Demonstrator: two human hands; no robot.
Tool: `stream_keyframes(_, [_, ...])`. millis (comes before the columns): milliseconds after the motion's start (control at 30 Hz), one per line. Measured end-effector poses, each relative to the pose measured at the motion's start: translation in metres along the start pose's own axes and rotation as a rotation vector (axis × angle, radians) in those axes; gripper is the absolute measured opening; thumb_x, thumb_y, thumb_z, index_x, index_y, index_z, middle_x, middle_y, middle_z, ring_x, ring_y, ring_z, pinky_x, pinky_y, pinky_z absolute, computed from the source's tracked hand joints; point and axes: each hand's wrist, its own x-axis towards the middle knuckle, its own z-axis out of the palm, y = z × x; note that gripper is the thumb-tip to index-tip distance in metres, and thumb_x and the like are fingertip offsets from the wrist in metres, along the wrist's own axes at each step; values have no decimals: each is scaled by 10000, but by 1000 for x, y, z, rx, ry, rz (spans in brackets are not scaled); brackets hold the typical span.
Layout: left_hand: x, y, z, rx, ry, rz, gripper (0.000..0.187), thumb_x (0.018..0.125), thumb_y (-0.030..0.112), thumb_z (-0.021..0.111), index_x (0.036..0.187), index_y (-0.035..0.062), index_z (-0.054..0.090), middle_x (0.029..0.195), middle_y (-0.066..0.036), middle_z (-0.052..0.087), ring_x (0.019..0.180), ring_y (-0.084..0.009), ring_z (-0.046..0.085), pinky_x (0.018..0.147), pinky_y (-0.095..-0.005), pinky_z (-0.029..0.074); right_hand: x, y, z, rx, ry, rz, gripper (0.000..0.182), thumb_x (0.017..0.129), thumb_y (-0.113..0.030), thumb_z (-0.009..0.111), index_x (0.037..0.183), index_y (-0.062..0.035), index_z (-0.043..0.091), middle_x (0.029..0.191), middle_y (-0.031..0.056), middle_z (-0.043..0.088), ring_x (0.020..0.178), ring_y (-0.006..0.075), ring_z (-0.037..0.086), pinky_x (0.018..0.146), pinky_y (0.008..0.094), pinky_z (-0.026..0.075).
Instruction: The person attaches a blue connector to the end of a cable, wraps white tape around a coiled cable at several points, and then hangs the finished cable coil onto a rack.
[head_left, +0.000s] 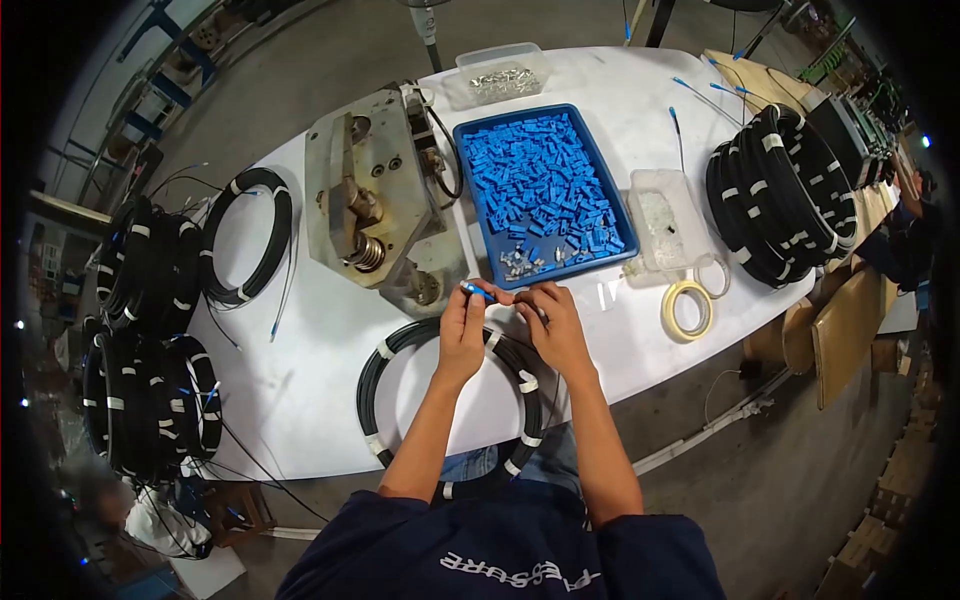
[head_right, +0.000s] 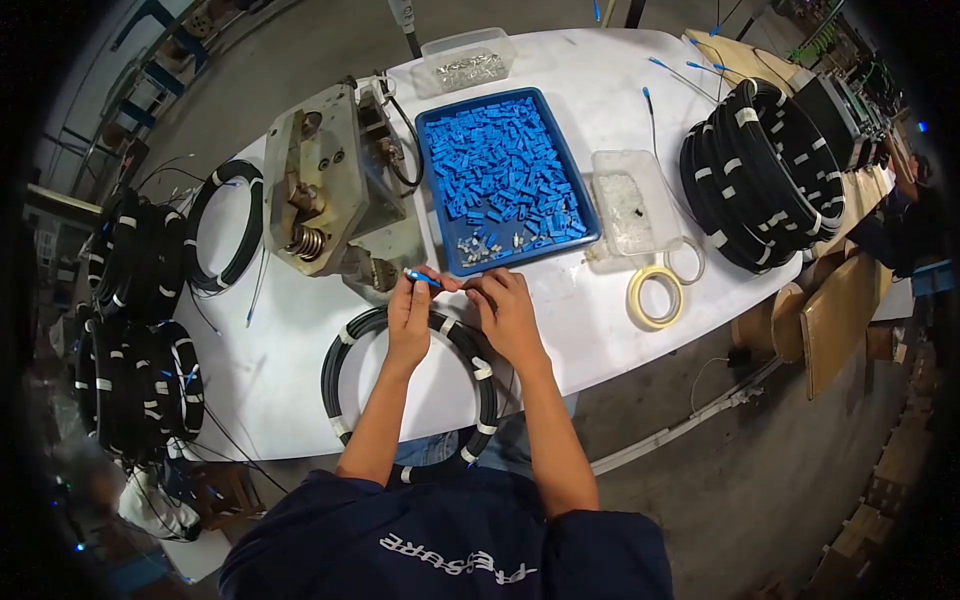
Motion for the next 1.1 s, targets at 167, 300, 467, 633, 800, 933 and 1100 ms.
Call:
stream_keyframes(167, [-21, 9, -41, 281, -83, -82, 235, 1065, 186, 396, 1145, 7, 525, 1087, -123, 666, 1049, -164, 595, 984, -318, 426, -18, 2, 17, -21, -1, 2, 166, 864, -136, 676, 1006, -51, 692, 970, 121, 608, 961, 326, 541, 860, 406, 441])
stream_keyframes(300, [-31, 31, -61, 613, -129, -54, 254, 1000, 164, 539, 1189, 1, 583, 1118, -120, 678, 1027, -203, 628, 954, -330, 453, -20, -8, 18, -74, -21, -38, 243, 845, -203, 714, 1046, -69, 694, 985, 112, 584, 985, 323, 529, 883, 421, 424])
stream_keyframes(467, [-46, 42, -80, 1038, -111, 65, 423, 859, 121, 705, 1249, 16, 576, 1226, -173, 613, 1155, -342, 565, 1013, -395, 427, -21, 16, 18, -191, 15, 6, 157, 831, -102, 706, 985, -71, 710, 1000, 112, 564, 987, 325, 511, 860, 401, 426])
stream_keyframes(633, [-51, 40, -77, 1103, -99, 56, 510, 797, 122, 742, 1268, 38, 567, 1258, -168, 576, 1191, -364, 513, 1022, -429, 410, -25, 4, 30, -113, -26, -137, 282, 794, -12, 705, 1071, -64, 701, 1219, 173, 520, 1110, 342, 518, 959, 418, 447])
stream_keyframes(800, [-57, 41, -84, 1336, -145, 68, 589, 757, 198, 779, 1288, 57, 565, 1216, -122, 518, 1097, -335, 484, 962, -430, 413, -24, -11, 41, 320, -141, -13, 542, 809, -54, 708, 1327, -68, 550, 1296, 172, 527, 1096, 332, 593, 848, 359, 542])
stream_keyframes(933, [-66, 46, -97, 1287, -106, 68, 546, 780, 203, 766, 1261, 33, 569, 1239, -133, 526, 1126, -350, 484, 969, -435, 412, -21, -32, 48, 148, -340, -88, 611, 809, -157, 722, 1376, -73, 510, 1332, 206, 551, 1100, 351, 606, 915, 399, 511])
stream_keyframes(1100, [-74, 48, -101, 1213, -96, 43, 510, 797, 212, 757, 1230, 14, 576, 1243, -159, 566, 1161, -379, 503, 983, -450, 415, -21, -39, 70, -118, -423, -198, 625, 775, -138, 723, 1362, -58, 524, 1274, 166, 582, 1158, 369, 554, 988, 420, 459])
